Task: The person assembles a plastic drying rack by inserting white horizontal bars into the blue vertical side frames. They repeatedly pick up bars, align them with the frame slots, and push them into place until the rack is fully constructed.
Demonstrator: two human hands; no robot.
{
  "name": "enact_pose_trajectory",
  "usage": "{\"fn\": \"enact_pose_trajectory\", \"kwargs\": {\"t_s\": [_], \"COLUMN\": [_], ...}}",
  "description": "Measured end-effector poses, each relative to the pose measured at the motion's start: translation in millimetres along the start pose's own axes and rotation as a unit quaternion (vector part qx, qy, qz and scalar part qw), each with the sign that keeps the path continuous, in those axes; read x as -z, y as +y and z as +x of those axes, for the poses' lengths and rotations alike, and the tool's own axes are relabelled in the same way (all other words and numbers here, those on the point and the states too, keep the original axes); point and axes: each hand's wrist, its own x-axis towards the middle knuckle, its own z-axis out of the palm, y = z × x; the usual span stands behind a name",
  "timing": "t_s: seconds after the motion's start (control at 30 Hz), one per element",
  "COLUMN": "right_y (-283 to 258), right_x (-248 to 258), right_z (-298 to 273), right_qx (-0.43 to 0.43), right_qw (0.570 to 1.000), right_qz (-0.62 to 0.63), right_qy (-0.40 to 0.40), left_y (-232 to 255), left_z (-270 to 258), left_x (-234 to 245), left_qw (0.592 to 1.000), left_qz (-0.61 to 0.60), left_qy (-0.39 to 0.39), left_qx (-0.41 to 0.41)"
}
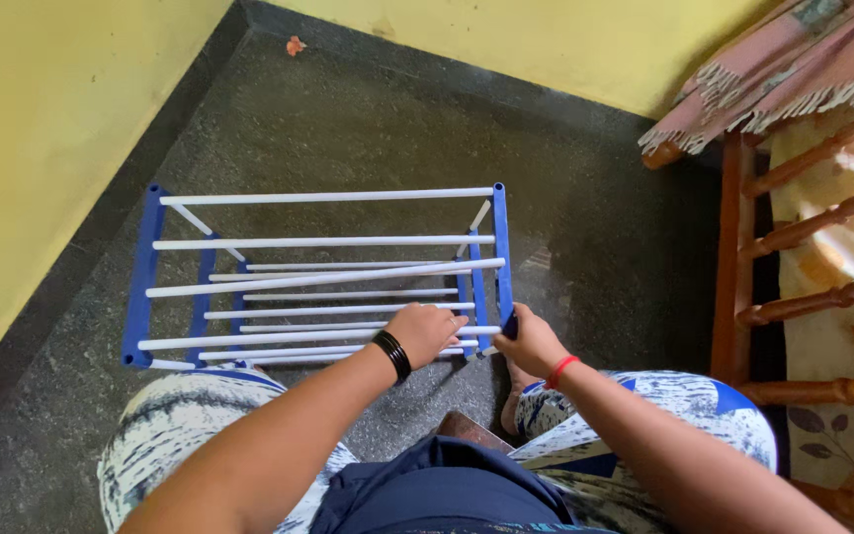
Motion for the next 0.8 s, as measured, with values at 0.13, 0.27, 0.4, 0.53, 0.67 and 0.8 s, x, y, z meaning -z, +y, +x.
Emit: {"fn": "enact_pose_trajectory", "kwargs": {"t_s": [0.13, 0.27, 0.4, 0.53, 0.67, 0.8], "right_y": [-22.6, -38.6, -33.2, -19.6, -8.8, -15.2], "right_x": [0.2, -0.4, 0.0, 3.0, 10.3, 11.8], "right_z": [1.6, 4.6, 22.2, 43.7, 47.8, 46.1], "right_qx": [0.012, 0.055, 0.112, 0.115, 0.149, 0.150], "right_qw": [0.996, 0.987, 0.974, 0.979, 0.978, 0.978], "right_qz": [-0.003, -0.098, -0.158, -0.149, -0.130, -0.124], "right_qy": [0.088, 0.112, 0.118, 0.074, 0.060, 0.067], "left_y": [-9.8, -18.4, -29.7, -38.1, -46.2, -40.8], "left_z": [12.8, 22.9, 29.7, 34.1, 34.0, 32.6], "left_x": [-20.2, -15.9, -6.4, -5.3, -4.5, 5.4], "left_qw": [0.998, 0.995, 0.995, 0.995, 0.995, 0.993], "left_qz": [-0.012, -0.032, -0.046, -0.059, -0.056, -0.071], "left_qy": [-0.014, 0.020, 0.031, 0.018, 0.014, -0.008], "left_qx": [0.066, 0.094, 0.084, 0.079, 0.082, 0.092]}}
